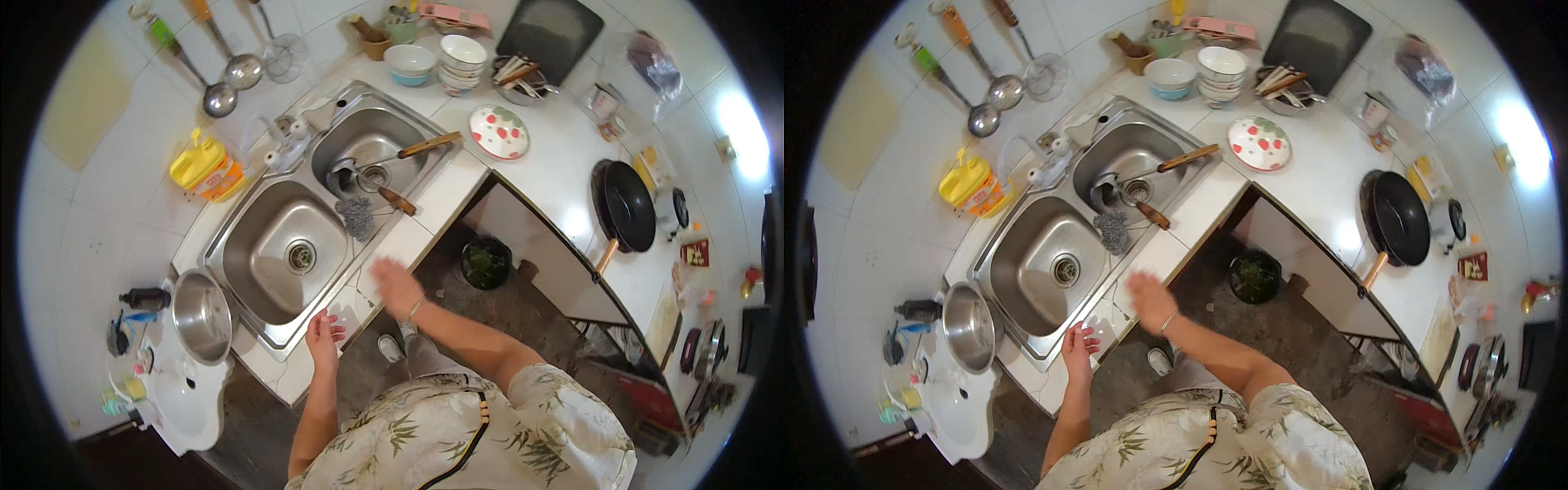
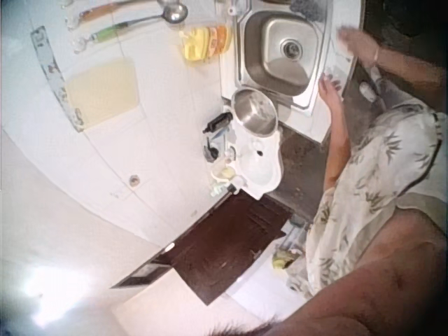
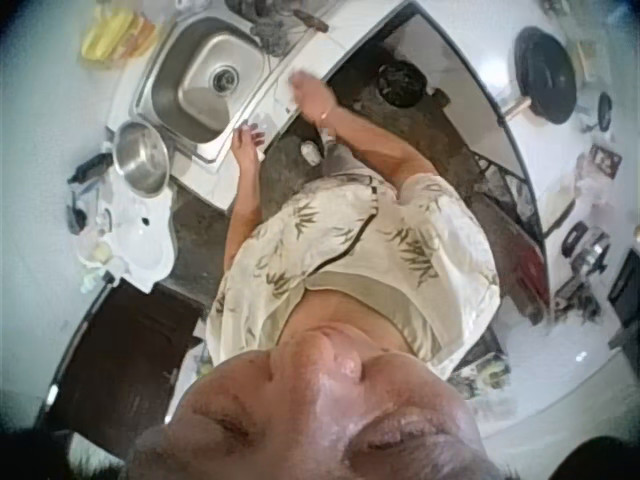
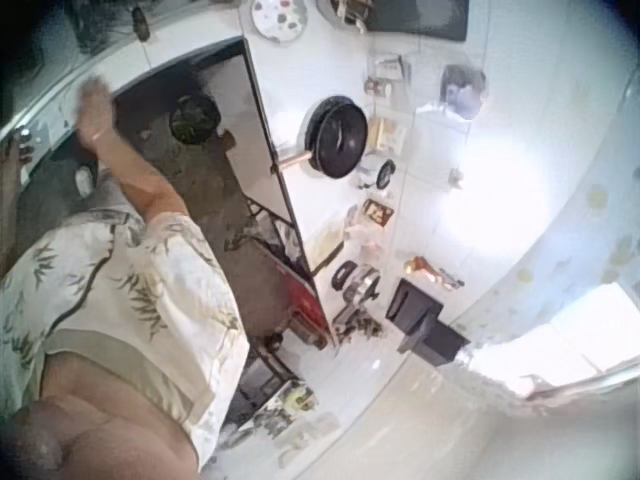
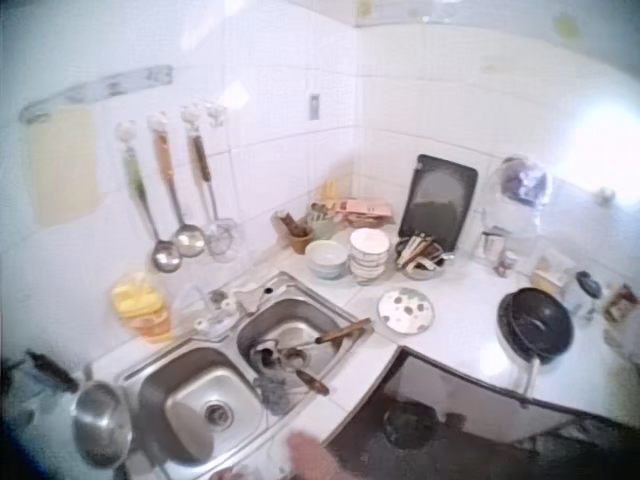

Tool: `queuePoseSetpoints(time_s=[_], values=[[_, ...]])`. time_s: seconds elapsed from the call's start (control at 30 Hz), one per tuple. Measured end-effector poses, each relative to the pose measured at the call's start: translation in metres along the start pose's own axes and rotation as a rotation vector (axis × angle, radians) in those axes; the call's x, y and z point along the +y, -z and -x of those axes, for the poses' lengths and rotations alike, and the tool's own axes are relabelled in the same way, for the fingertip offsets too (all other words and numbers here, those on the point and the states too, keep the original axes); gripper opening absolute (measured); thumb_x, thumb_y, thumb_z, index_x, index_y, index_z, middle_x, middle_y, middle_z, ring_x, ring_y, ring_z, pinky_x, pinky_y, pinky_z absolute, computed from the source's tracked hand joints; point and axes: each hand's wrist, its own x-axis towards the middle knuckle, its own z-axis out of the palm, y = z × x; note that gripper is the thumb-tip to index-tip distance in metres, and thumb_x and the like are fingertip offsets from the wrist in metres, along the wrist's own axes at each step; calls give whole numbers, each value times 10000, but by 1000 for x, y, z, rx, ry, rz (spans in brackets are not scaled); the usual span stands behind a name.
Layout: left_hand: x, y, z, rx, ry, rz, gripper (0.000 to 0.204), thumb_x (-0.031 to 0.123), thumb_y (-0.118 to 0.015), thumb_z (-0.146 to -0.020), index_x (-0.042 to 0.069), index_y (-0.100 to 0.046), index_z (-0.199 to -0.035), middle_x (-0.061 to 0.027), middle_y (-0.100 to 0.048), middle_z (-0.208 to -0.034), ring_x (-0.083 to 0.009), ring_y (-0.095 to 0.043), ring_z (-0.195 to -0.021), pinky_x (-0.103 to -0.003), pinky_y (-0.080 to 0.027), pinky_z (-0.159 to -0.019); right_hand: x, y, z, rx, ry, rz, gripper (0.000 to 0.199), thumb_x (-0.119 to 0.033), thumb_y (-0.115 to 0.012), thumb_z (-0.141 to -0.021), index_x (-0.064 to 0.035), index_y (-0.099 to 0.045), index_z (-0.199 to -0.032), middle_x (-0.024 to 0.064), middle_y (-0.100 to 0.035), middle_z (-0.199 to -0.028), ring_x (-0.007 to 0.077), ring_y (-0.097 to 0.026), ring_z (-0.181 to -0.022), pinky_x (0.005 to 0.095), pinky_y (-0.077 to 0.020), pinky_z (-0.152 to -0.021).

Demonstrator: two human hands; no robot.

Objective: The person scrubs a wok and a metal ladle with a soapy sponge in a kitchen sink, rinses them under running water, and places them on the counter. They then rinse a metal bowl and a plate, placing them aside. Finally, they wipe the countertop with a cloth.

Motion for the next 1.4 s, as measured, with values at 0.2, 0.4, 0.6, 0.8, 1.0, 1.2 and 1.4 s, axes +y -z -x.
queuePoseSetpoints(time_s=[0.2, 0.4, 0.6, 0.8, 1.0, 1.2, 1.4], values=[[-2, -8, -9, -34, 29, -46, 285, 236, -484, -938, 39, -527, -1140, -95, -612, -931, -134, -585, -625, -235, -470, -520, -14, -35, 41, -52, 342, -105, 389, -85, -508, -798, -92, -551, -1185, 115, -470, -1317, 269, -408, -1251, 402, -290, -1070], [8, -41, -25, -107, 57, -87, 312, 245, -493, -934, 41, -500, -1170, -85, -597, -917, -137, -585, -630, -239, -462, -510, 131, 19, -2, 167, 22, 81, 376, -44, -488, -790, -87, -569, -1154, 113, -509, -1281, 282, -450, -1197, 373, -317, -1055], [10, -117, -52, -206, 18, -210, 308, 200, -508, -923, 46, -495, -1189, -75, -585, -916, -138, -591, -640, -230, -468, -511, 216, 95, -45, 38, -133, 92, 487, -8, -506, -791, -83, -480, -1272, 121, -381, -1388, 301, -352, -1267, 382, -257, -1087], [-1, -256, -68, -462, 13, -356, 329, 162, -521, -916, 24, -483, -1212, -93, -589, -958, -134, -599, -671, -225, -479, -529, 259, 126, -55, 210, -265, 127, 416, -64, -475, -807, -114, -532, -1217, 93, -453, -1338, 265, -418, -1224, 407, -320, -1037], [5, -393, -121, -478, -163, -275, 331, 189, -518, -921, 14, -499, -1202, -77, -595, -902, -112, -587, -664, -222, -468, -516, 306, 148, -36, 325, -159, 36, 337, -23, -516, -772, -84, -594, -1095, 126, -574, -1150, 287, -527, -1086, 393, -407, -947], [52, -500, -163, -514, 140, -331, 309, 259, -518, -911, 13, -517, -1098, -81, -612, -800, -122, -570, -555, -223, -441, -423, 321, 186, 8, 661, -654, -520, 160, -118, -565, -872, -18, -595, -994, 107, -606, -748, 172, -585, -642, 280, -473, -597], [41, -519, -173, -476, 243, -93, 235, 157, -482, -876, 33, -522, -1071, -98, -627, -777, -154, -592, -541, -235, -472, -400, 366, 194, 19, 887, -643, -726, 173, -138, -556, -891, -12, -546, -1010, 65, -600, -849, 123, -562, -746, 244, -455, -642]])
